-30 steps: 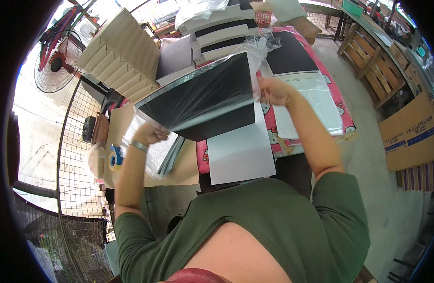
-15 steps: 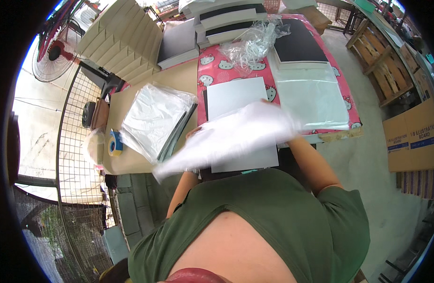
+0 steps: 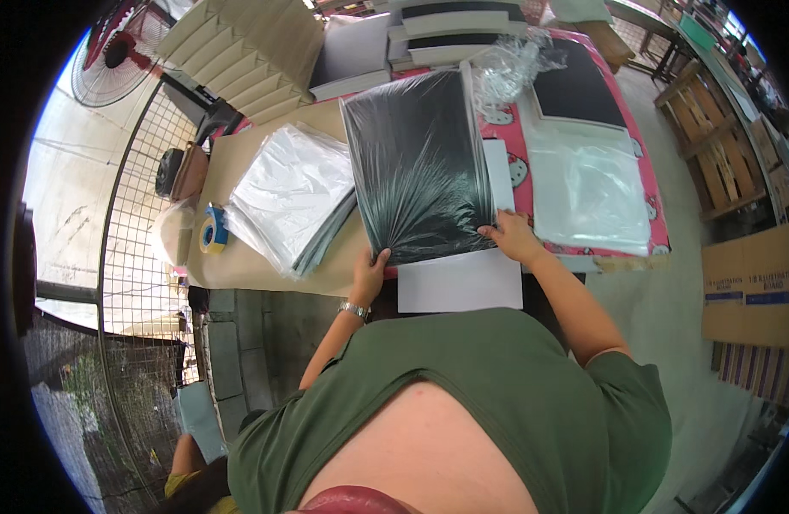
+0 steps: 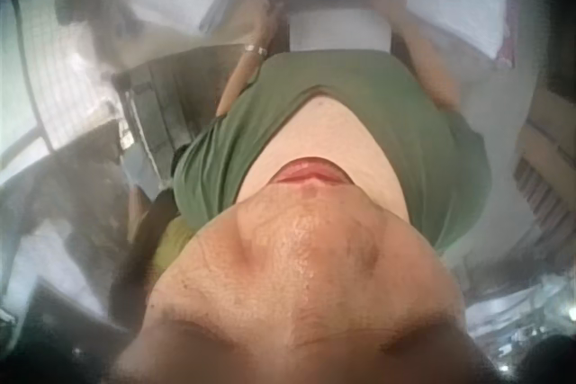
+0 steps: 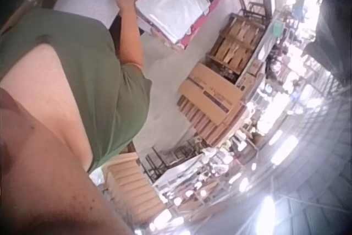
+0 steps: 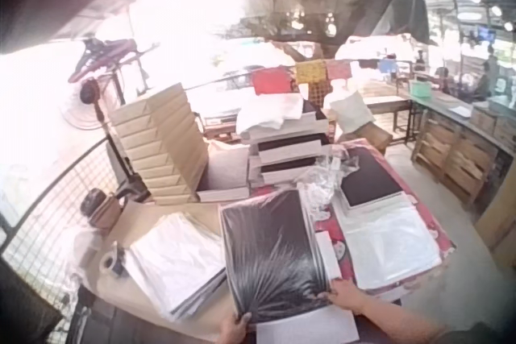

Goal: The person puts black sheets of paper and white sheets of paper into plastic bags by hand and stacks them on the table.

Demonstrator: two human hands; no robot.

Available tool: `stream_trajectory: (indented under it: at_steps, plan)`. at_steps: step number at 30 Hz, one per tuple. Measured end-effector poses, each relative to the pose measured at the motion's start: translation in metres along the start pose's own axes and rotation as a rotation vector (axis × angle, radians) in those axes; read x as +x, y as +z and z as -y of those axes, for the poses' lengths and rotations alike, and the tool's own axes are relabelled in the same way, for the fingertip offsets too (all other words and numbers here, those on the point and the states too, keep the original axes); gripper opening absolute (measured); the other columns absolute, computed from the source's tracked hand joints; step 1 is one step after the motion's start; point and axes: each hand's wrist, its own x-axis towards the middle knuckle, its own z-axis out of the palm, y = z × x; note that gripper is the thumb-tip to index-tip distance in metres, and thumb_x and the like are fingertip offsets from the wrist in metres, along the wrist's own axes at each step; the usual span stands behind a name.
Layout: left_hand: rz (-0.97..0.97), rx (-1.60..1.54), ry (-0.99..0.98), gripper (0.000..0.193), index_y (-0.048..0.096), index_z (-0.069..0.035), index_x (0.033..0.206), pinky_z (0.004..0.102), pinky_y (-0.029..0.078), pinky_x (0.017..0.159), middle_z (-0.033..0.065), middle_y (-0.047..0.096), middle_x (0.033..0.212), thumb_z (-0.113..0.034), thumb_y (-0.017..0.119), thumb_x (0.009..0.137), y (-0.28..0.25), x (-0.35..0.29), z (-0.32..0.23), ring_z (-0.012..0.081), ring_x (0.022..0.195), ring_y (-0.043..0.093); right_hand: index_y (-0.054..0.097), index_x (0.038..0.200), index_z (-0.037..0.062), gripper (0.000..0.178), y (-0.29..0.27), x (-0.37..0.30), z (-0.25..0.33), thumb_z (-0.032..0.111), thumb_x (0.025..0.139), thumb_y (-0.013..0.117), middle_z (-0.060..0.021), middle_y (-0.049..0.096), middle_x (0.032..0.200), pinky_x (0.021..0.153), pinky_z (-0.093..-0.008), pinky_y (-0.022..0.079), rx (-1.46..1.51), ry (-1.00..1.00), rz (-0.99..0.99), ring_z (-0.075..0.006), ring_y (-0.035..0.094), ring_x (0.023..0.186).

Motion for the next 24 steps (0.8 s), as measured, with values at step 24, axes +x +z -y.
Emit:
stream_trajectory:
  at_steps: [24]
  plan:
    - [-0.837, 0.535, -0.445, 0.056, 0.055, 0.0, 0.096, 0.0444, 0.044, 0.071, 0.021, 0.061, 0.089, -0.049, 0.066, 0.072, -0.127, -0.002, 0.03, 0.0356, 0.081, 0.058, 0.061, 0.092, 0.0046, 0.025, -0.023, 0.178, -0.013, 0.013, 0.069, 0.066, -0.0123, 0.061, 0.096, 0.081, -0.0369, 0.044, 0.212, -0.127, -0.506, -0.0273, 0.058, 0.092]
